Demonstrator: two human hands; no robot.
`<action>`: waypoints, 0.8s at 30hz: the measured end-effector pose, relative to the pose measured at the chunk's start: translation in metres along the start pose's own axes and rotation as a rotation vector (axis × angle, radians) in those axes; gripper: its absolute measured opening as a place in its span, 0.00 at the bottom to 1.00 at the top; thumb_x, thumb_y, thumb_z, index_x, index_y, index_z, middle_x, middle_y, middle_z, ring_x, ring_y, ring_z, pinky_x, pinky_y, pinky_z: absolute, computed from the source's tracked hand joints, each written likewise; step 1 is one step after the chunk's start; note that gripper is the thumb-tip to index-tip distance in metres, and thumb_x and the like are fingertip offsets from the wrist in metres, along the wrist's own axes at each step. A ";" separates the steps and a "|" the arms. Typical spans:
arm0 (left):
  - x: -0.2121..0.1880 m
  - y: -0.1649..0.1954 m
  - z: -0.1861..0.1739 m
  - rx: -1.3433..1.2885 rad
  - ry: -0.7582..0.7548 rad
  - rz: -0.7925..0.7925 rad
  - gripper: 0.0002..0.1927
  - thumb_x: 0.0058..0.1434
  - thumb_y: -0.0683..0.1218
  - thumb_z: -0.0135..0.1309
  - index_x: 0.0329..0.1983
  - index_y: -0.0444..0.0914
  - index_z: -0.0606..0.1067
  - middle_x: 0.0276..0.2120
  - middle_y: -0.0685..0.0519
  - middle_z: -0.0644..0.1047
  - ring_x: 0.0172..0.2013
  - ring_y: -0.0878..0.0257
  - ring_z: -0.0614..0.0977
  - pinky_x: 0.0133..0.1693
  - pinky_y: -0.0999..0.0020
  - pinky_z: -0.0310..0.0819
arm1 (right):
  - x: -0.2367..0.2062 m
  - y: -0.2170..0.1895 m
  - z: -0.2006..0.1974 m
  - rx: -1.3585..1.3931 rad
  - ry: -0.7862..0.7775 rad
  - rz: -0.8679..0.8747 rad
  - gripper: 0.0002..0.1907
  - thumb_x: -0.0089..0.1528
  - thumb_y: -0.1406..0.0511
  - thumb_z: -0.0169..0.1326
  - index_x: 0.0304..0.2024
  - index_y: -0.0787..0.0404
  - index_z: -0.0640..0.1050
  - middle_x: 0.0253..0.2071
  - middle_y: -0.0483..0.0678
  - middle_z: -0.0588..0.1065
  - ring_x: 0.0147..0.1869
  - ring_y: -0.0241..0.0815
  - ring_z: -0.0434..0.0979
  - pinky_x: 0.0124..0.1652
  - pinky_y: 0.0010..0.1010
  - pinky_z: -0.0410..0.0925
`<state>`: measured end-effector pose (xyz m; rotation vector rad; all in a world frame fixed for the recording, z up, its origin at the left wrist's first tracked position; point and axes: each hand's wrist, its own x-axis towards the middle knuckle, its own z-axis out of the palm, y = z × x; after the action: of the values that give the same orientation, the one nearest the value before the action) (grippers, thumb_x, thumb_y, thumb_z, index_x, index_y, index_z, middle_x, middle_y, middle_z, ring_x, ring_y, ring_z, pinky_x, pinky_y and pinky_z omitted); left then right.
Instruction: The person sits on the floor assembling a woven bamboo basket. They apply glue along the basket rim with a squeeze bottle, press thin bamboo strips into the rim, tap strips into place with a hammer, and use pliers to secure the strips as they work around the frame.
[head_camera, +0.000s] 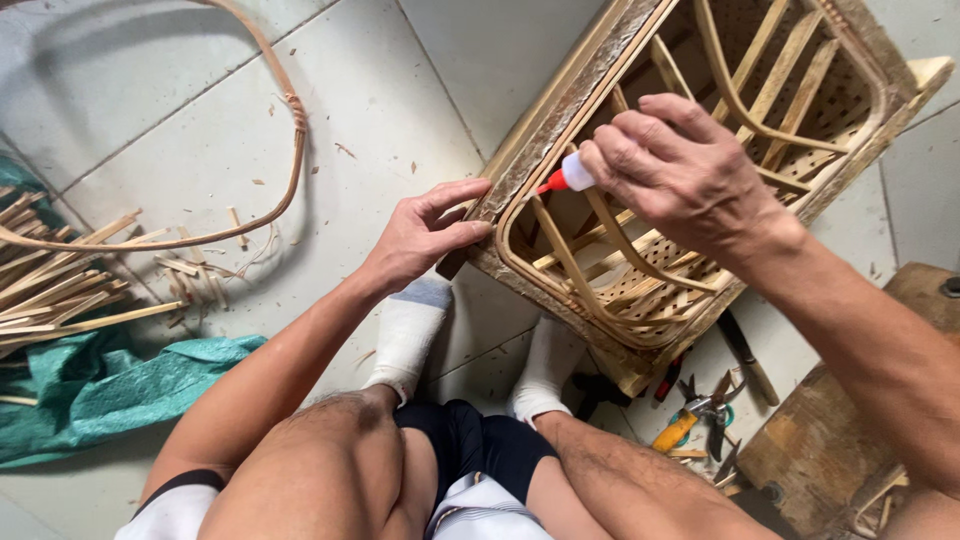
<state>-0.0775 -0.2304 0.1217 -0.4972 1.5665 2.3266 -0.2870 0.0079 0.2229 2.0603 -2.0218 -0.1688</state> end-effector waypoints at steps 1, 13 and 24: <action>-0.001 0.000 -0.001 -0.027 -0.006 -0.001 0.27 0.62 0.43 0.62 0.65 0.34 0.73 0.67 0.45 0.70 0.61 0.59 0.77 0.62 0.63 0.74 | 0.000 0.000 -0.001 -0.024 -0.005 -0.003 0.12 0.66 0.64 0.60 0.53 0.55 0.81 0.50 0.45 0.82 0.56 0.39 0.80 0.67 0.35 0.64; -0.039 0.000 -0.012 0.299 0.028 0.206 0.30 0.66 0.43 0.62 0.70 0.34 0.69 0.68 0.45 0.70 0.63 0.57 0.75 0.62 0.64 0.72 | -0.027 -0.136 -0.101 0.676 -0.195 0.643 0.22 0.59 0.57 0.64 0.45 0.69 0.81 0.30 0.52 0.78 0.24 0.38 0.76 0.21 0.27 0.71; -0.067 -0.021 -0.019 0.256 0.109 0.221 0.27 0.66 0.46 0.61 0.67 0.35 0.72 0.65 0.46 0.74 0.62 0.61 0.76 0.64 0.64 0.71 | 0.011 -0.188 -0.091 0.757 -0.099 0.837 0.18 0.55 0.57 0.66 0.34 0.66 0.80 0.26 0.50 0.77 0.24 0.43 0.78 0.25 0.34 0.71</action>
<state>-0.0057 -0.2436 0.1267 -0.4128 2.0284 2.2351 -0.0813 0.0069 0.2635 1.2729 -3.1250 0.7569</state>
